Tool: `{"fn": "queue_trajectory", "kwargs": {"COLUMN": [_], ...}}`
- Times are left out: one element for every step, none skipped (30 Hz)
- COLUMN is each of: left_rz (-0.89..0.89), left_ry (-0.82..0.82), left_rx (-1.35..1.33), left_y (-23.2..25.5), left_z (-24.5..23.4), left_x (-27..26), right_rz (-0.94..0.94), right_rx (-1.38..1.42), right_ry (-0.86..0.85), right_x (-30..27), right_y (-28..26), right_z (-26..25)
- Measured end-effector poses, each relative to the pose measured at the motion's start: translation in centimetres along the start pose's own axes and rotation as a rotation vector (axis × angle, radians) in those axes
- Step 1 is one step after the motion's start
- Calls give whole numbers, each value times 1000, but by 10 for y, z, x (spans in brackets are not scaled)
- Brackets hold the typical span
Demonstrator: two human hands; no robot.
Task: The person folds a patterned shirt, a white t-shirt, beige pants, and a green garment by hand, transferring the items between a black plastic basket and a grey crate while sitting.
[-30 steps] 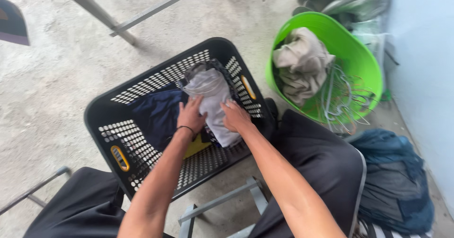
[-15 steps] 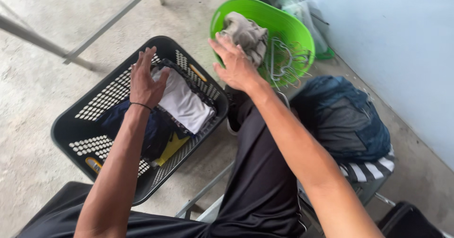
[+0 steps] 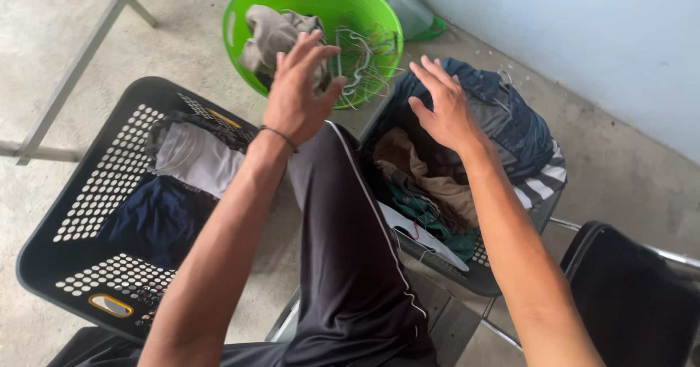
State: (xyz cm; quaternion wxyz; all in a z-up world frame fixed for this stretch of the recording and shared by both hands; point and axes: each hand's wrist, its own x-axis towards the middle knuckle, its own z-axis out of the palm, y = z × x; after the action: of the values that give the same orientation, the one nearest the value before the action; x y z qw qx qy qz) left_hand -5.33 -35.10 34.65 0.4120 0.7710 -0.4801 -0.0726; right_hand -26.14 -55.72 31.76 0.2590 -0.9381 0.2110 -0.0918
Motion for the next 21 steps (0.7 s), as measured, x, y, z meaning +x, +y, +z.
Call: {"fn": "queue_trajectory", "kwargs": {"left_rz": [11, 21, 32, 32, 30, 28, 36, 45, 51, 41, 29, 17, -32, -81, -123, -132, -146, -161, -147, -134, -121], "left_ry": [-39, -78, -119, -151, -181, -210, -239, -267, -295, -322, -350, -379, -455, -532, -600, -624, -649, -674, -669, -664, -656], "left_rx": [-7, -14, -22, -26, -32, -39, -50, -62, -72, -71, -73, -74, -58, -42, -22, -12, -2, 8, 24, 39, 53], "left_y": [8, 16, 22, 28, 32, 34, 36, 37, 36, 36, 38, 39, 39, 39, 38, 36, 34, 31, 27, 22, 17], "left_z": [18, 37, 57, 76, 95, 114, 133, 151, 166, 181, 196, 208, 217, 225, 231, 235, 238, 241, 244, 244, 245], "left_x": [5, 9, 12, 13, 13, 11, 10, 7, 3, -1, -8, -13, -18, -23, -22, -22, -24, -26, -29, -31, -32], "right_rz": [33, 67, 74, 82, 88, 119, 143, 167, 206, 245, 345, 444, 542, 590, 631, 672, 675, 677, 679, 749, 817], "right_rx": [-11, -23, -15, -7, -1, 40, 78, 117, 127, 137, 149, 161, 173, 166, 156, 147, 142, 138, 132, 136, 138], "right_ry": [-1, -3, 8, 19, 28, 15, 5, -5, -39, -72, -144, -218, -292, -334, -367, -401, -382, -364, -345, -367, -388], "right_x": [-12, -23, -35, -46, -58, -72, -85, -97, -108, -118, -128, -138, -148, -159, -165, -170, -176, -179, -179, -178, -176], "right_y": [17, 35, 53, 71, 88, 103, 119, 134, 146, 158, 169, 178, 185, 188, 189, 188, 185, 179, 171, 162, 152], "right_z": [4, 11, 19, 30, 42, 55, 68, 83, 99, 114, 129, 144, 158, 172, 185, 194, 200, 205, 208, 211, 212]}}
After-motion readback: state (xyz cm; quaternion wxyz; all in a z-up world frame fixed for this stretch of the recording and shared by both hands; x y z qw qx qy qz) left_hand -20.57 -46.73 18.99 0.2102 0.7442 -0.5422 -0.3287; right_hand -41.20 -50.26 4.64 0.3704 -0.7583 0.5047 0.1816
